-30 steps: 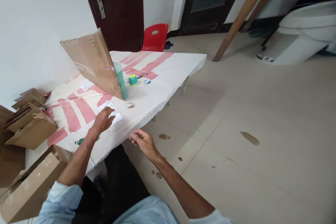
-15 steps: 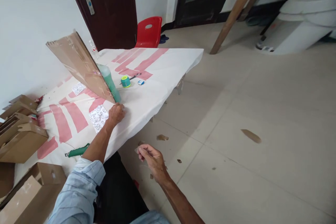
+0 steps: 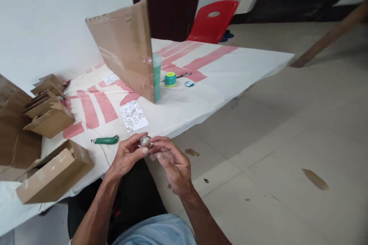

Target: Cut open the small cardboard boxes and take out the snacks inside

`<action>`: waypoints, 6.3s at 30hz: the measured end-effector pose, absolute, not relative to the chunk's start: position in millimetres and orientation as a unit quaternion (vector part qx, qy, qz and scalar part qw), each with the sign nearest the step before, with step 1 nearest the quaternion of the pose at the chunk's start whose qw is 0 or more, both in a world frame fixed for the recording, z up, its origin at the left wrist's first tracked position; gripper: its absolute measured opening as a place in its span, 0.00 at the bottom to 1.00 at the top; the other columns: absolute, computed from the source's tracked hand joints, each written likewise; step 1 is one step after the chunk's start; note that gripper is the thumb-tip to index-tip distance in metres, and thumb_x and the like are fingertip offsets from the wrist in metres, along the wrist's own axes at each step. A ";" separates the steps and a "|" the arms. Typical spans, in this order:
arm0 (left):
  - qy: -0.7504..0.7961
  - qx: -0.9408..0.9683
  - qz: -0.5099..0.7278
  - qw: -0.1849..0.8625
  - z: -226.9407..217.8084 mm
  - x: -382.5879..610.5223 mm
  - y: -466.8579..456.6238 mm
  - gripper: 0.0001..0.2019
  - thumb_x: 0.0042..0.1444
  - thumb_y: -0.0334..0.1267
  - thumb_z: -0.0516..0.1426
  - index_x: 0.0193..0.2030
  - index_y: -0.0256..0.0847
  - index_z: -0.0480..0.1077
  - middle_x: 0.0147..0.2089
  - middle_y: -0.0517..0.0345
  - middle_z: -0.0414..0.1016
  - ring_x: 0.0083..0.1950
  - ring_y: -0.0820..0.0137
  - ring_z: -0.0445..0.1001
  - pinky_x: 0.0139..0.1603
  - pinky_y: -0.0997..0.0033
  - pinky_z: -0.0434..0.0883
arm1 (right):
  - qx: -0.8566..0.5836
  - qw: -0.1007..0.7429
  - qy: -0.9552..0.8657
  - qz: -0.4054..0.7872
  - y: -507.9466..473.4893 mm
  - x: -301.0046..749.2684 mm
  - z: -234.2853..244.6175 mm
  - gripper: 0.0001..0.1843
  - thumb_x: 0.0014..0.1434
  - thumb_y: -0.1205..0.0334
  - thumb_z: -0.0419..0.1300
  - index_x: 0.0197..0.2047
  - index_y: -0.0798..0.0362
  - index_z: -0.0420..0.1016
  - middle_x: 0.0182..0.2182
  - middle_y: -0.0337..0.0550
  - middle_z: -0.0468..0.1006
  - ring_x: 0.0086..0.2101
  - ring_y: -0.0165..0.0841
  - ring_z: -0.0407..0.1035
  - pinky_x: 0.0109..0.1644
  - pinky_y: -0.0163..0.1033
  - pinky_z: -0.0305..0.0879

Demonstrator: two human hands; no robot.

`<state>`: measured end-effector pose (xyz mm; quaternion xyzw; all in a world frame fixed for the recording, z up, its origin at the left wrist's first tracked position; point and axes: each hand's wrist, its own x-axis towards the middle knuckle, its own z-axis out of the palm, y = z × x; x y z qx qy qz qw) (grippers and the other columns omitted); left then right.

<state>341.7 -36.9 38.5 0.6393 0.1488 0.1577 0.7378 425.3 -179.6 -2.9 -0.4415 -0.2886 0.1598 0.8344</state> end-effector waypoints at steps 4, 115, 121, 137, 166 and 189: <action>0.118 0.633 0.163 0.747 42.6 277.3 -41.1 0.29 0.57 0.48 0.72 0.65 0.50 0.77 0.60 0.49 0.79 0.54 0.59 0.78 0.56 0.58 0.74 | -0.431 0.827 -0.299 0.205 -172.6 391.1 -2.9 0.15 0.67 0.46 0.65 0.47 0.47 0.81 0.50 0.50 0.81 0.37 0.38 0.78 0.40 0.46 0.79; 0.047 0.580 0.337 0.740 62.7 85.8 -99.5 0.09 0.57 0.41 0.72 0.36 0.36 0.84 0.39 0.46 0.84 0.34 0.67 0.82 0.39 0.68 0.79 | -0.204 0.321 -0.761 0.526 -91.8 309.5 115.1 0.23 0.55 0.43 0.76 0.45 0.51 0.85 0.45 0.47 0.81 0.45 0.36 0.77 0.53 0.45 0.76; 0.066 0.686 0.406 0.600 72.8 79.8 -103.0 0.04 0.63 0.37 0.68 0.39 0.40 0.84 0.40 0.47 0.83 0.36 0.67 0.79 0.40 0.67 0.75 | -0.257 0.359 -0.738 0.511 -105.0 325.1 121.8 0.17 0.59 0.51 0.75 0.46 0.53 0.85 0.44 0.49 0.81 0.45 0.36 0.77 0.48 0.43 0.78; 0.113 0.781 0.489 0.371 71.9 77.1 -107.8 0.10 0.65 0.25 0.61 0.47 0.43 0.80 0.46 0.48 0.81 0.43 0.67 0.80 0.43 0.70 0.76 | -0.321 0.402 -0.592 0.621 -137.9 313.3 97.4 0.26 0.60 0.38 0.71 0.43 0.56 0.82 0.33 0.43 0.82 0.29 0.28 0.76 0.31 0.31 0.72; 0.185 0.764 0.536 0.307 71.3 81.9 -109.0 0.05 0.62 0.28 0.66 0.37 0.40 0.77 0.43 0.52 0.78 0.41 0.69 0.79 0.40 0.72 0.75 | -0.465 0.448 -0.662 0.380 -141.9 279.7 113.9 0.09 0.64 0.60 0.64 0.31 0.53 0.78 0.26 0.37 0.76 0.27 0.26 0.64 0.32 0.33 0.62; 0.125 0.758 0.556 0.318 73.2 80.9 -104.8 0.11 0.60 0.22 0.66 0.37 0.40 0.71 0.44 0.53 0.80 0.42 0.70 0.80 0.46 0.70 0.77 | -0.349 0.502 -0.487 0.624 -131.4 270.1 75.2 0.21 0.59 0.45 0.73 0.29 0.52 0.74 0.34 0.40 0.76 0.33 0.30 0.66 0.39 0.37 0.66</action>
